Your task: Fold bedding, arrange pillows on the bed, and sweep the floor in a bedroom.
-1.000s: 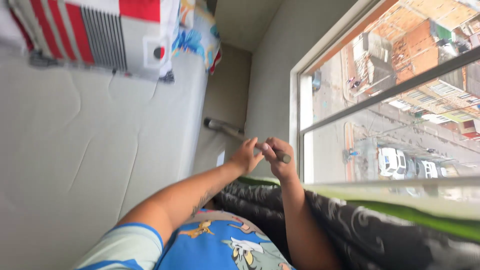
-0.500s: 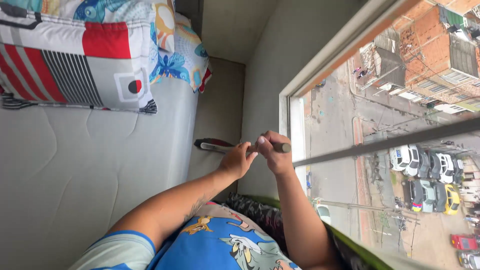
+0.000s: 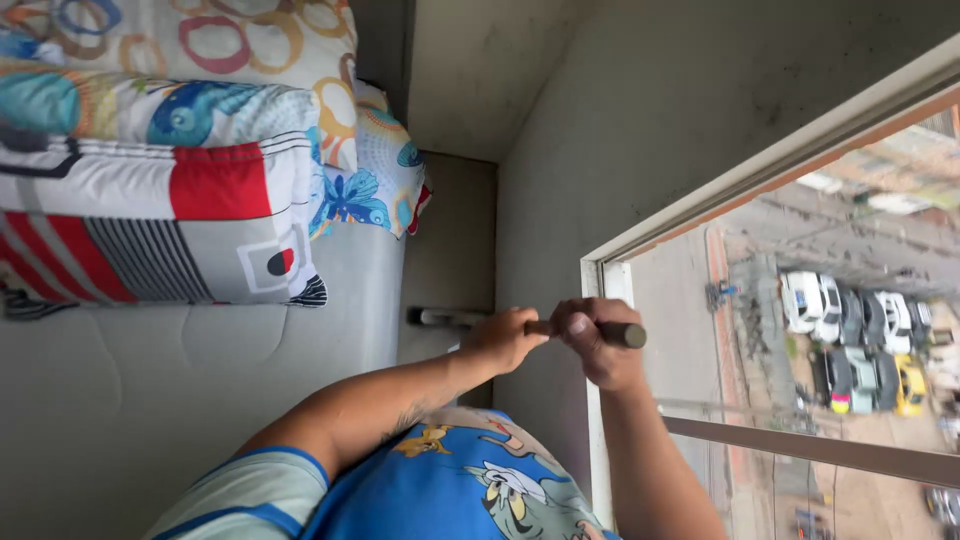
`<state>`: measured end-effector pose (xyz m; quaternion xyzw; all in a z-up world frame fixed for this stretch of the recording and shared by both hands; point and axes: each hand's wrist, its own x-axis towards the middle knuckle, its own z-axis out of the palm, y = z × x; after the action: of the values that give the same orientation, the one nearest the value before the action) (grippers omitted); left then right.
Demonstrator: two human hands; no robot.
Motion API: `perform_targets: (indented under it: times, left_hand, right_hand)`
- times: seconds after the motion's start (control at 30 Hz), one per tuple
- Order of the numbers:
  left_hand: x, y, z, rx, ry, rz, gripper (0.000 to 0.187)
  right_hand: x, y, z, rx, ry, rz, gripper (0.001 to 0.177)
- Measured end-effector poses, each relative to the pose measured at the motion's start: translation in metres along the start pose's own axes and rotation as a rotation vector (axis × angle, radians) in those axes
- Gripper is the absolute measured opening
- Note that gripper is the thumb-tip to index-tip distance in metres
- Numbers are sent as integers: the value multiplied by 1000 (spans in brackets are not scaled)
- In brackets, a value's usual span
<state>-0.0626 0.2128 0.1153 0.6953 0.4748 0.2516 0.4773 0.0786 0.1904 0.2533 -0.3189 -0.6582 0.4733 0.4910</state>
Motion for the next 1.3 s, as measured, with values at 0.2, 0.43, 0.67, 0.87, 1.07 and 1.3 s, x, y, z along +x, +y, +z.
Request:
perform_targets:
  times: [0.2,0.43,0.67,0.87,1.07,1.3]
  left_hand:
    - [71,-12,-17,-16,84,59,26]
    - [191,-89,1,-80,218,126,24]
    - [237,-135,9,208,5,128,27]
    - [242,-78,-36,127,104,60,33]
    - [289,-100,-42,-36,87,15,23]
    - [327,-67,-109,-212,198,36,17]
  right_hand:
    - [46,17,-15,7,-29,-177,41]
    - [95,65,-39,-121,-132,-234,32]
    - [114,148,-77,-231,-82,88,24]
    - [149,151,-99,-166,-125,125,28]
    - [190,130,-98,-227,-139,75,20]
    - [257,127,-93,-224,-114,-68,27]
